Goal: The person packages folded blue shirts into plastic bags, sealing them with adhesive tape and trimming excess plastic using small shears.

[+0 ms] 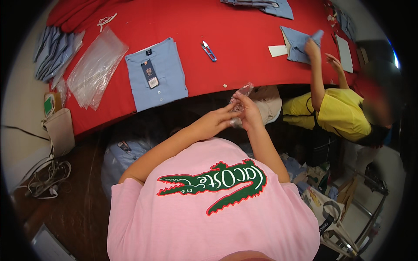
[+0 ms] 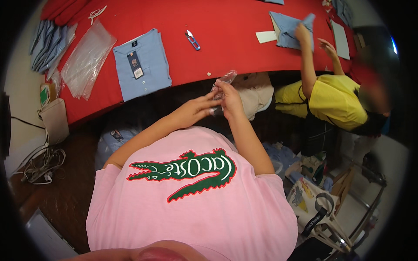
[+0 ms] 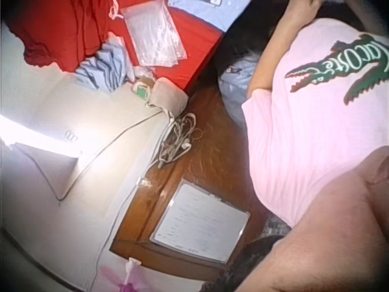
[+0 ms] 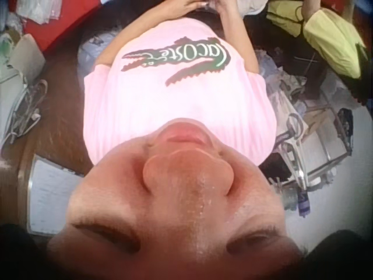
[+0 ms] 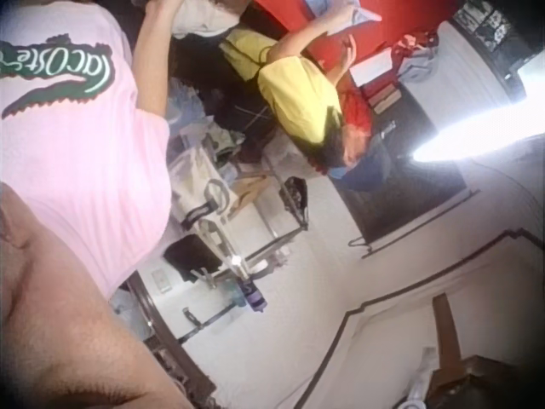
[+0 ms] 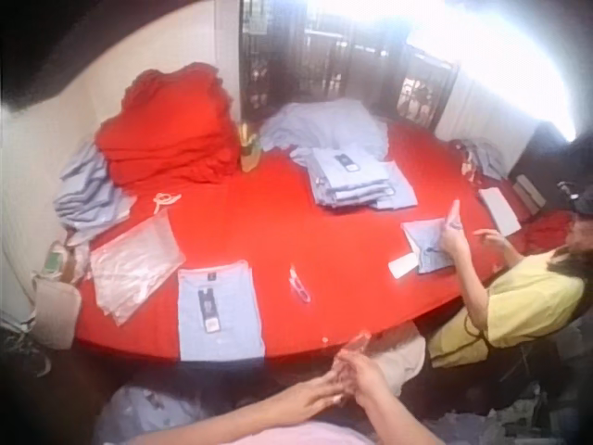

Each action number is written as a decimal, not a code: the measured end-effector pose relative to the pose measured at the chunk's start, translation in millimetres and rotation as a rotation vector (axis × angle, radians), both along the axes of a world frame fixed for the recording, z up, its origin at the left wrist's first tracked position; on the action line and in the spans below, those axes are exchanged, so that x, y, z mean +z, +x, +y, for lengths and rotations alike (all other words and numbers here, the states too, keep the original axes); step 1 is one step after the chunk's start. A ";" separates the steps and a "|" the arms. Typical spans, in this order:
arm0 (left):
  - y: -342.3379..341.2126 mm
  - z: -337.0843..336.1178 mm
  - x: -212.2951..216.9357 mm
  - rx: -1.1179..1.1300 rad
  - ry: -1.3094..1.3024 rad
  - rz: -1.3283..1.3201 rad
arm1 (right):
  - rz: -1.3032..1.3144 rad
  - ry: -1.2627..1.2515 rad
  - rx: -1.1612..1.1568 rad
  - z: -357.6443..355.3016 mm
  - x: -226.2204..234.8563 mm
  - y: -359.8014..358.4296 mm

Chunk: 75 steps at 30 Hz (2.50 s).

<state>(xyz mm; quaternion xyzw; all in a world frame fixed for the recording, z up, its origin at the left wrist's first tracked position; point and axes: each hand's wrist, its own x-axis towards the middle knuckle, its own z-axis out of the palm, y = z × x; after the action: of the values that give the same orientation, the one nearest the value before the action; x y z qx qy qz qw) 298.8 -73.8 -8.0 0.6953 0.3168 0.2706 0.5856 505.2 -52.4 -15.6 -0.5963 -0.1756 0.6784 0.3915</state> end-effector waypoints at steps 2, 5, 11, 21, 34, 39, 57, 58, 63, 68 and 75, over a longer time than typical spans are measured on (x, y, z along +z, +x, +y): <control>5.6 -3.8 6.0 -0.118 0.006 0.030 | 0.015 0.105 -0.034 -9.7 -9.0 19.3; -0.3 11.3 33.0 -0.176 -0.232 0.052 | 0.043 0.187 0.023 -19.3 10.9 34.0; -6.3 72.1 61.6 0.114 0.009 -0.148 | 0.144 0.188 0.593 -7.9 99.5 55.4; -13.3 66.6 40.3 0.010 -0.462 -0.330 | 0.259 0.358 0.396 -18.1 107.7 44.2; -57.4 36.3 62.9 0.270 -0.576 -0.136 | -0.504 0.737 0.389 -7.4 107.2 -12.6; -70.7 15.6 61.8 0.368 -0.555 -0.074 | -0.752 1.072 0.464 -11.8 110.4 -28.4; -71.8 -12.3 64.5 0.475 0.000 -0.050 | -0.327 0.758 0.647 -0.1 104.2 -49.6; -72.0 -11.8 65.1 0.481 -0.026 -0.028 | -0.347 0.847 0.657 3.1 100.7 -49.4; -67.3 -16.3 57.7 0.465 -0.107 -0.092 | -0.052 0.525 0.560 -2.0 91.9 -54.9; -77.1 -12.5 52.2 0.271 -0.379 0.118 | -0.264 0.588 0.627 4.8 89.0 -59.1; -101.6 0.5 57.7 0.227 -0.590 0.217 | -0.662 1.260 0.510 13.8 63.6 -82.9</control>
<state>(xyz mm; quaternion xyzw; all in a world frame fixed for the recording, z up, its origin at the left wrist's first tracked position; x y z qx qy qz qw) 197.2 -73.3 49.7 0.4806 0.5175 0.1551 0.6908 422.4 -38.7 48.1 -0.3732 -0.7710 0.3049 0.4163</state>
